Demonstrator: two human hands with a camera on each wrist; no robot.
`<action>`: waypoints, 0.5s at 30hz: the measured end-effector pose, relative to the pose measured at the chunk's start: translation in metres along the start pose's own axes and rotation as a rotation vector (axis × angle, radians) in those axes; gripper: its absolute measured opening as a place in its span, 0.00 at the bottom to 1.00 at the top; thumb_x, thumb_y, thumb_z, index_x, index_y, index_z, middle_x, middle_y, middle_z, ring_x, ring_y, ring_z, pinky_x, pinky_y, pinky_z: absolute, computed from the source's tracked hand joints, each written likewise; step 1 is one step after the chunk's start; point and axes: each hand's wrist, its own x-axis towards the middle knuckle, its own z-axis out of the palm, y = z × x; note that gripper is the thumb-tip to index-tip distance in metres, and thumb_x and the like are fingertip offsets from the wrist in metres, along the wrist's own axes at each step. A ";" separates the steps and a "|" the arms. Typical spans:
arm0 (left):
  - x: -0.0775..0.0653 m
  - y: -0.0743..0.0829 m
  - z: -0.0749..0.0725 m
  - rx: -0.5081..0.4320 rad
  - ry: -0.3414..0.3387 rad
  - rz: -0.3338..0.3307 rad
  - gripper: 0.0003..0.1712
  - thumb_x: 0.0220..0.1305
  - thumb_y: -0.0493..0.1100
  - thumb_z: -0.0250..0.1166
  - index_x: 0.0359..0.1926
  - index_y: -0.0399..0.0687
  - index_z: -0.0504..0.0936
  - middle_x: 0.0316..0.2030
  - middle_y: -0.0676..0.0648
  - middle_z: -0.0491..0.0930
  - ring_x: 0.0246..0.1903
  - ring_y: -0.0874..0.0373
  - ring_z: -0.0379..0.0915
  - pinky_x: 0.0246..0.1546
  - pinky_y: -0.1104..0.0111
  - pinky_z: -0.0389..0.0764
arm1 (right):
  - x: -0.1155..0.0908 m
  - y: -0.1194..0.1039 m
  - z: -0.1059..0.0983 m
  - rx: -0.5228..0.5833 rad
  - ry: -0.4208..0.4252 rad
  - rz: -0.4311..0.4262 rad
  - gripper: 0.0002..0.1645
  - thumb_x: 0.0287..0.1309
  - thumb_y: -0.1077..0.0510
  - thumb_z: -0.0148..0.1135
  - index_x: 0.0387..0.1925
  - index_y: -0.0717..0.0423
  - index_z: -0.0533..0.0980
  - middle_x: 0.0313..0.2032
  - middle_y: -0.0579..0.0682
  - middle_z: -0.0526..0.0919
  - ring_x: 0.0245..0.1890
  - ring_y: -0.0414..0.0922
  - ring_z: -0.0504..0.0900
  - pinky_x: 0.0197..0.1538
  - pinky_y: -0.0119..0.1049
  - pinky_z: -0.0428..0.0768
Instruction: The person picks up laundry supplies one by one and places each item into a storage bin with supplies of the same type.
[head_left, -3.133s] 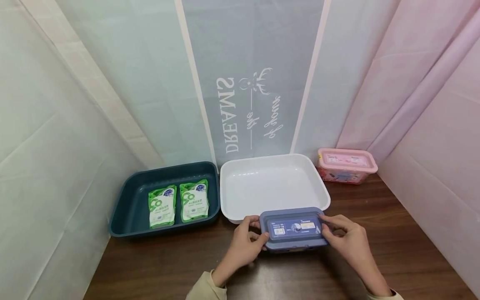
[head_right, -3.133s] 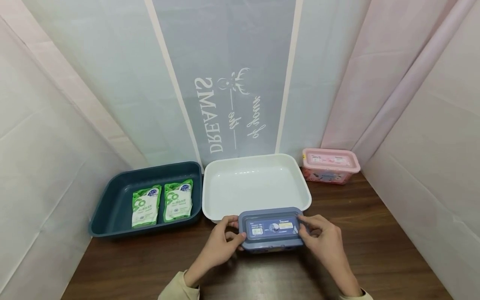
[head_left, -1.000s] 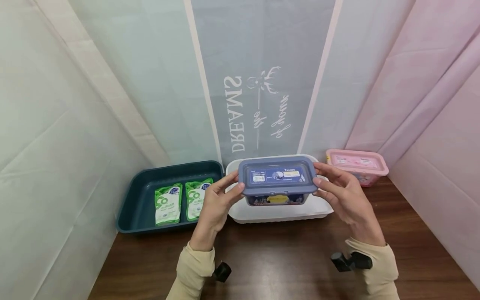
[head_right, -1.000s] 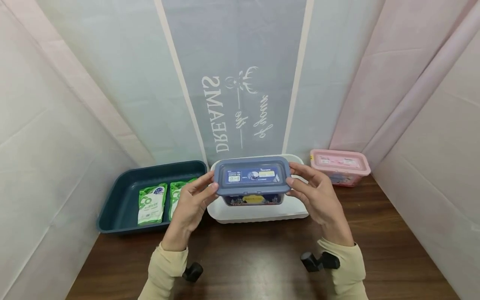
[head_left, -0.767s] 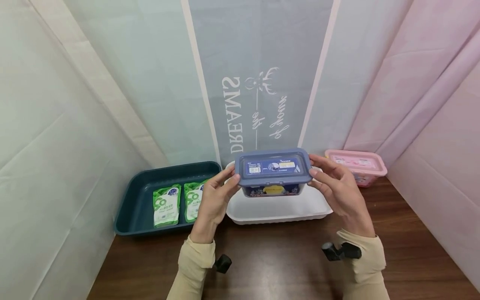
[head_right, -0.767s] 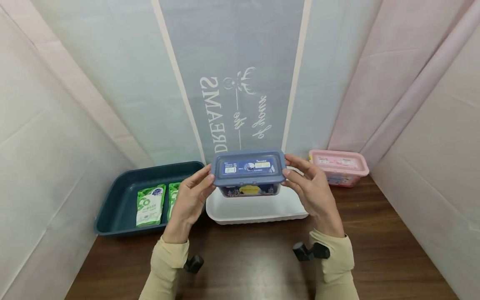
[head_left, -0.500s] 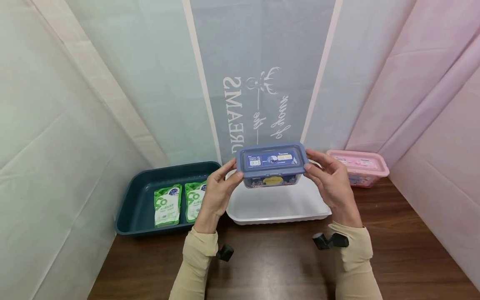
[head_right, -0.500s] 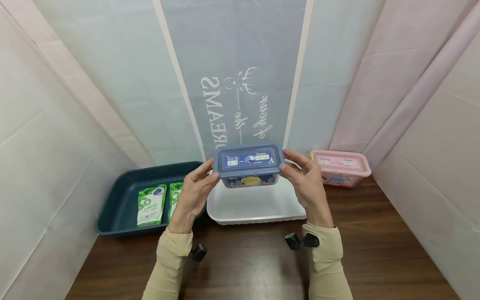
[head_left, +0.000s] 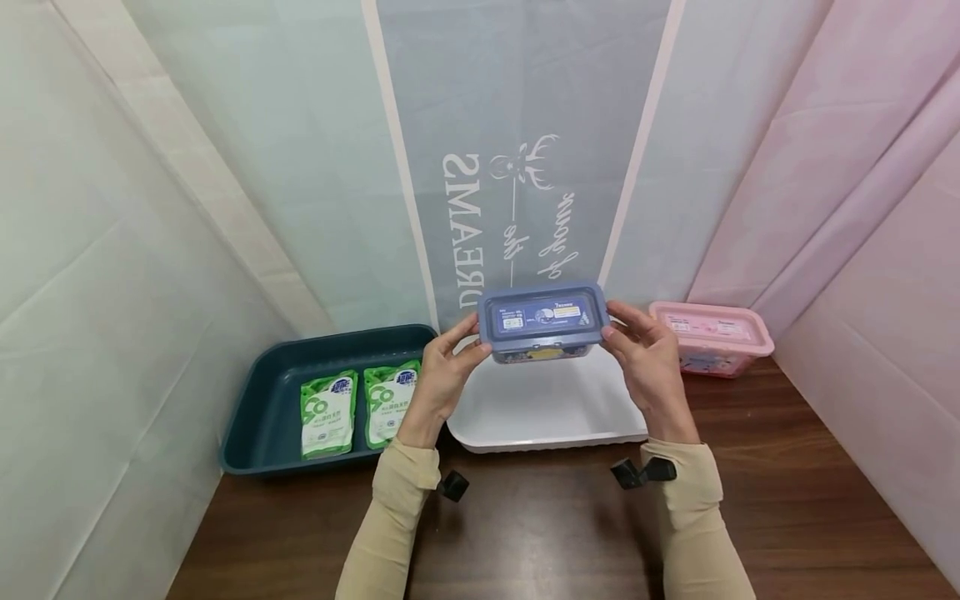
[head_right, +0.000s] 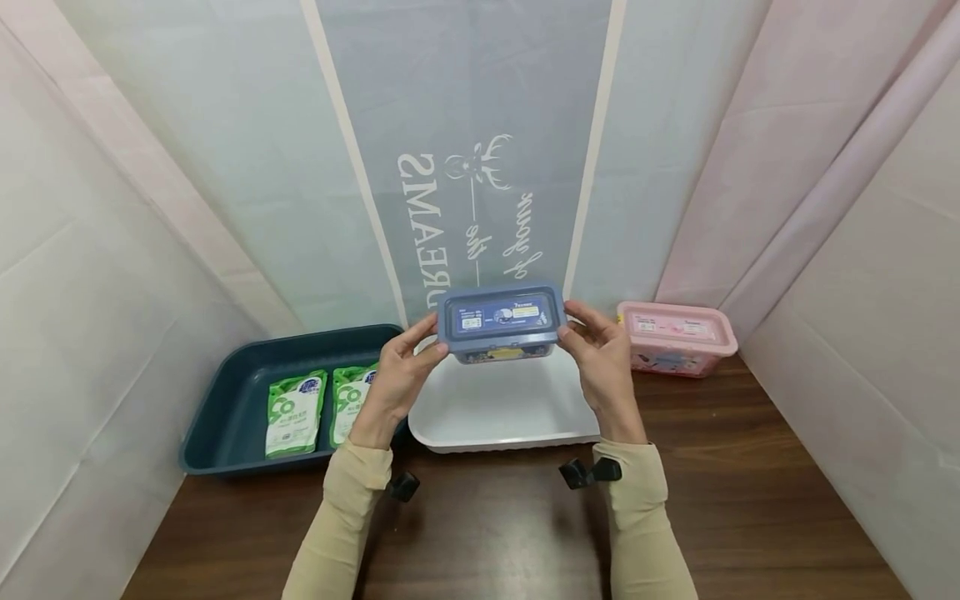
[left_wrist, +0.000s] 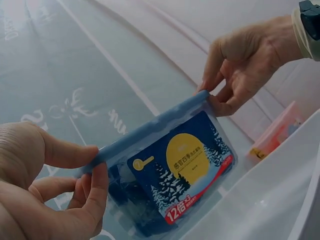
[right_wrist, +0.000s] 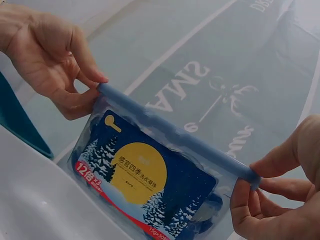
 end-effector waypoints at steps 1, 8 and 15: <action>0.001 -0.001 0.000 -0.001 0.005 -0.001 0.36 0.71 0.27 0.67 0.77 0.38 0.70 0.60 0.40 0.74 0.52 0.57 0.80 0.59 0.72 0.82 | 0.001 0.003 0.000 -0.010 0.007 0.009 0.28 0.67 0.77 0.63 0.68 0.78 0.72 0.55 0.53 0.80 0.45 0.40 0.81 0.51 0.28 0.87; 0.008 -0.010 -0.002 -0.029 0.042 -0.006 0.36 0.70 0.26 0.67 0.77 0.37 0.71 0.59 0.41 0.74 0.51 0.57 0.80 0.56 0.74 0.82 | 0.009 0.018 0.002 -0.070 0.042 0.045 0.28 0.70 0.78 0.57 0.70 0.78 0.70 0.56 0.52 0.80 0.45 0.40 0.82 0.53 0.27 0.86; 0.012 -0.024 -0.007 -0.036 0.059 -0.009 0.35 0.70 0.24 0.66 0.76 0.36 0.71 0.58 0.42 0.73 0.54 0.54 0.76 0.58 0.74 0.82 | 0.012 0.027 0.002 -0.091 0.056 0.077 0.29 0.70 0.79 0.55 0.71 0.77 0.70 0.56 0.49 0.80 0.46 0.40 0.81 0.54 0.27 0.85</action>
